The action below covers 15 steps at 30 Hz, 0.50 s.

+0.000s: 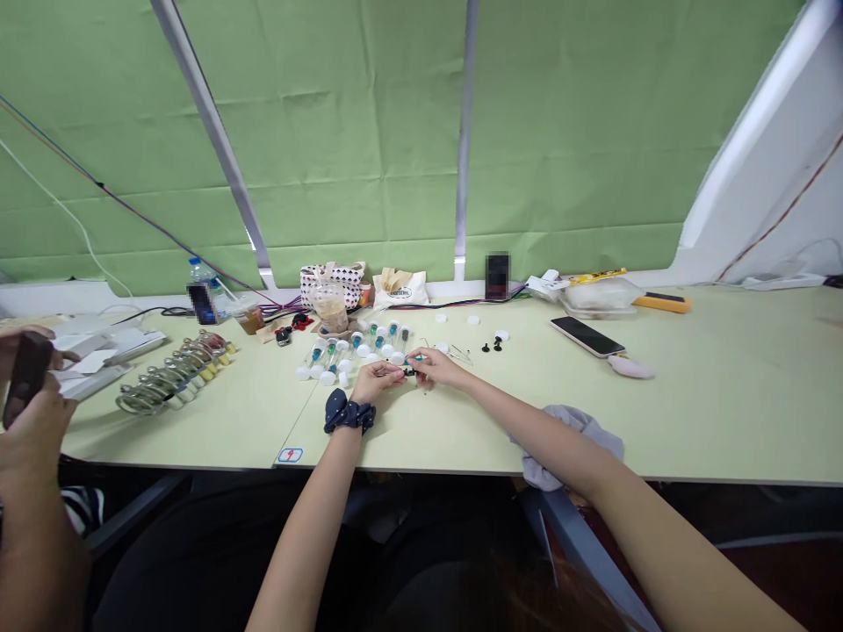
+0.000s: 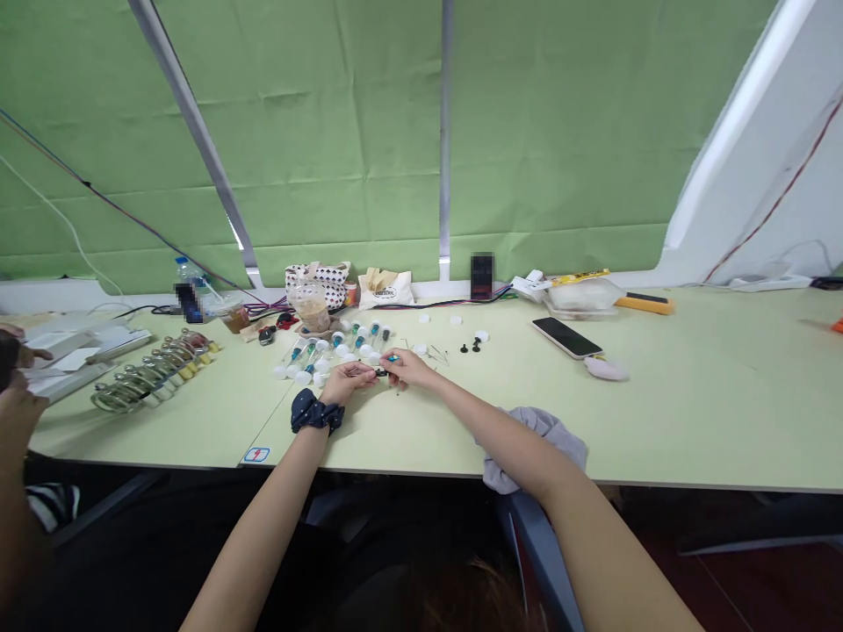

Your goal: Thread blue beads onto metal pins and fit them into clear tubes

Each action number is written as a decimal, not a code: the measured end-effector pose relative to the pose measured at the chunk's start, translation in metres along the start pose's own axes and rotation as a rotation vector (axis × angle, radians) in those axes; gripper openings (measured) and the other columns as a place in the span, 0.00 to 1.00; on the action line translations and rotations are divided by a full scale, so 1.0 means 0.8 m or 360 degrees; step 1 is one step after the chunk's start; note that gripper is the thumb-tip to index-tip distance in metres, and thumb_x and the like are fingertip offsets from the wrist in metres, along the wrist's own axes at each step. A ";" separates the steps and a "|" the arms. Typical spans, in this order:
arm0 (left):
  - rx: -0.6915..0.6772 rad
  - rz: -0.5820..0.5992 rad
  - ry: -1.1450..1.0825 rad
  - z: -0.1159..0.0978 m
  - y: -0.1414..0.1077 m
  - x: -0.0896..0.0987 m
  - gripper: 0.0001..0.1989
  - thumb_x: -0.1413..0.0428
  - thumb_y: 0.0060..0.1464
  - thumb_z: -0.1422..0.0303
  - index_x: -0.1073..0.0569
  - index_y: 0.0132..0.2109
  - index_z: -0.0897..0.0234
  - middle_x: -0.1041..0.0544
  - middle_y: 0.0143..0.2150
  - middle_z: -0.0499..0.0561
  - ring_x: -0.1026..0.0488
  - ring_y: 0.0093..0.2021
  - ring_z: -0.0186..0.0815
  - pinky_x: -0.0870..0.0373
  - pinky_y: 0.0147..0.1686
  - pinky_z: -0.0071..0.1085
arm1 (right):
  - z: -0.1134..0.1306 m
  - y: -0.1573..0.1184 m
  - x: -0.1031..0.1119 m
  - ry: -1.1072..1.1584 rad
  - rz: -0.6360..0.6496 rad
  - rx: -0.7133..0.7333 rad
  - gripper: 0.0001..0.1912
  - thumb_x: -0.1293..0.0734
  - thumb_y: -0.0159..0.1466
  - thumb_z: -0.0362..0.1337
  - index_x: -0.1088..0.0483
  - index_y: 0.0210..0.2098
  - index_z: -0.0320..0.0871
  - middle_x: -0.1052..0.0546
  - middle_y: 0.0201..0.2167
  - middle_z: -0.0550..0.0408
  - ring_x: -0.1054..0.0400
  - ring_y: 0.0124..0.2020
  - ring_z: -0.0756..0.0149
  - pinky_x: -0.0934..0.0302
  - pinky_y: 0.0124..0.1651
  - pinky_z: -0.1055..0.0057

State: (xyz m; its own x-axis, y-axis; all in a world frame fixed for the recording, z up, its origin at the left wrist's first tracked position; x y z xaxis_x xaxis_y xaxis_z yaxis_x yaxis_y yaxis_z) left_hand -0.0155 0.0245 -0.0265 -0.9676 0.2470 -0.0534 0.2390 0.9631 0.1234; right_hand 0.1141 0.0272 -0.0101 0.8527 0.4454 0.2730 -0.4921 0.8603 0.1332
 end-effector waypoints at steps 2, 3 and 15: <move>0.0005 -0.0007 0.0009 0.002 0.000 0.002 0.21 0.33 0.32 0.60 0.26 0.33 0.70 0.21 0.28 0.53 0.24 0.31 0.38 0.28 0.38 0.36 | 0.003 0.001 0.002 -0.0010 -0.0025 0.0070 0.21 0.33 0.56 0.48 0.35 0.44 0.42 0.30 0.21 0.60 0.34 0.20 0.74 0.37 0.18 0.81; 0.0007 -0.0003 0.0015 0.002 0.001 0.002 0.21 0.33 0.32 0.60 0.26 0.33 0.70 0.21 0.28 0.53 0.23 0.31 0.38 0.28 0.38 0.36 | 0.003 0.002 0.003 -0.0019 -0.0035 0.0098 0.21 0.33 0.55 0.49 0.35 0.43 0.42 0.30 0.21 0.60 0.34 0.21 0.74 0.38 0.18 0.81; 0.0012 0.0009 0.0010 0.001 -0.001 -0.002 0.21 0.33 0.31 0.60 0.26 0.32 0.69 0.21 0.28 0.53 0.23 0.31 0.39 0.28 0.38 0.37 | 0.002 0.002 -0.001 -0.0035 -0.0002 0.0070 0.20 0.37 0.59 0.50 0.35 0.43 0.41 0.31 0.17 0.61 0.38 0.16 0.75 0.42 0.16 0.81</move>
State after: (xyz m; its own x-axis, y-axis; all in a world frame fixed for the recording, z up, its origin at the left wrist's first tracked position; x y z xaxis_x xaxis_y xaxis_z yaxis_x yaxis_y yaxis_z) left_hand -0.0141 0.0235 -0.0271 -0.9667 0.2516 -0.0462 0.2449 0.9625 0.1163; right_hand 0.1122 0.0278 -0.0085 0.8495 0.4381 0.2938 -0.4984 0.8491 0.1750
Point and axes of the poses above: each hand's wrist, its own y-axis towards the middle knuckle, its own x-axis out of the back of the hand, z = x × y, the point moved 9 cm from there along y, towards the middle knuckle
